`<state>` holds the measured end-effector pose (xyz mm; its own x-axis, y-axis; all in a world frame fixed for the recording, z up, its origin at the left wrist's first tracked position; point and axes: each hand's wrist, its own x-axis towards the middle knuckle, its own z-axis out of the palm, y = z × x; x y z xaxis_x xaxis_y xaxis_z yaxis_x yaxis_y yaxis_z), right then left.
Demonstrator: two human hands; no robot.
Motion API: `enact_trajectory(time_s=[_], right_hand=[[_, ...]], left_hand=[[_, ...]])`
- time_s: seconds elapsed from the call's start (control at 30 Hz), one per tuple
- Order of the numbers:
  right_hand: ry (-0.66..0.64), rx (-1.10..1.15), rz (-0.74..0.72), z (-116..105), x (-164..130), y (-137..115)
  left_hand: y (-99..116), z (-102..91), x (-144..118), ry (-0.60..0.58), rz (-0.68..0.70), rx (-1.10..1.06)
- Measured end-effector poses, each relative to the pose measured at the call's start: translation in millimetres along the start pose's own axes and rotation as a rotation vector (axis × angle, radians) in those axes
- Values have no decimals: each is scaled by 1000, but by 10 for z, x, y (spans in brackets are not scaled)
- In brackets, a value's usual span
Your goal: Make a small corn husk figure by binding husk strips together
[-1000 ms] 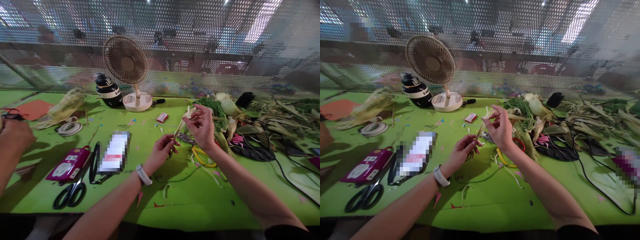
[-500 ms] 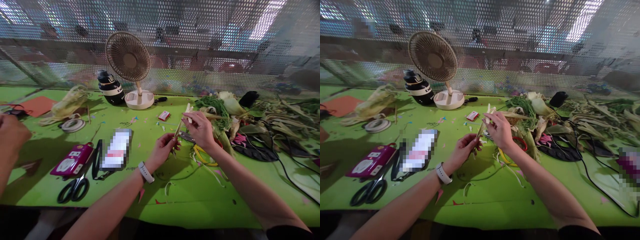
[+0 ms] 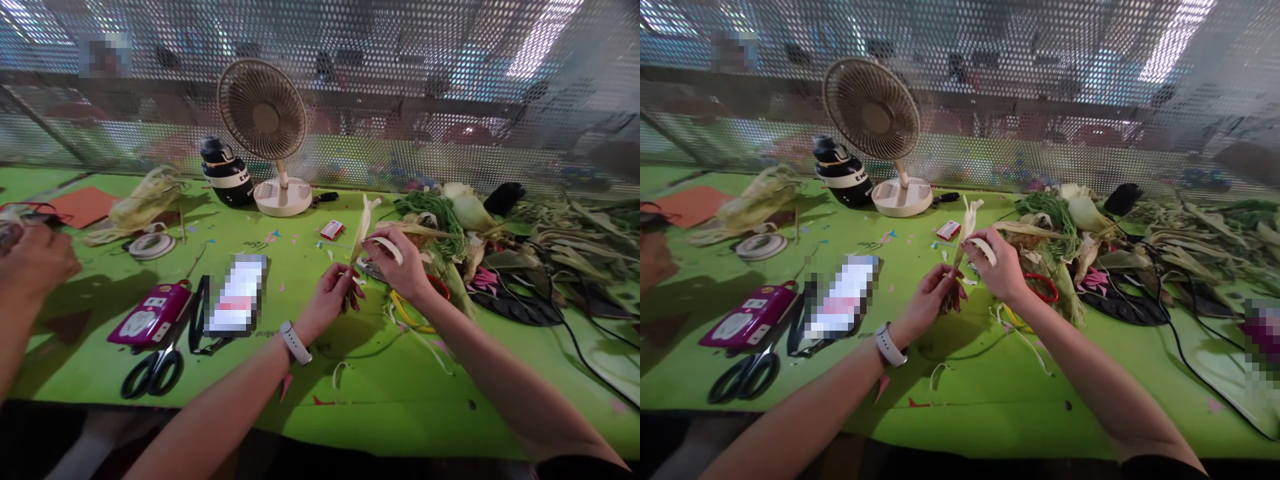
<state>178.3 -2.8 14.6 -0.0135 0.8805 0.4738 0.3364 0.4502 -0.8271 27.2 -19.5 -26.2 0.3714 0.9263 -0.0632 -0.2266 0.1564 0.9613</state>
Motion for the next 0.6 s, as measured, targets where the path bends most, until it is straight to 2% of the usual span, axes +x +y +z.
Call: enact_trajectory(time_s=[0.13, 0.27, 0.47, 0.6], right_hand=[[-79, -21, 14, 30, -17, 18], [-130, 100, 42, 72, -32, 9], [-78, 9, 16, 140, -77, 11], [-70, 6, -25, 152, -113, -13]], left_hand=[[-4, 11, -1, -13, 25, -52], [35, 1, -19, 25, -20, -155], [109, -2, -27, 78, -50, -329], [126, 13, -18, 167, 19, -337]])
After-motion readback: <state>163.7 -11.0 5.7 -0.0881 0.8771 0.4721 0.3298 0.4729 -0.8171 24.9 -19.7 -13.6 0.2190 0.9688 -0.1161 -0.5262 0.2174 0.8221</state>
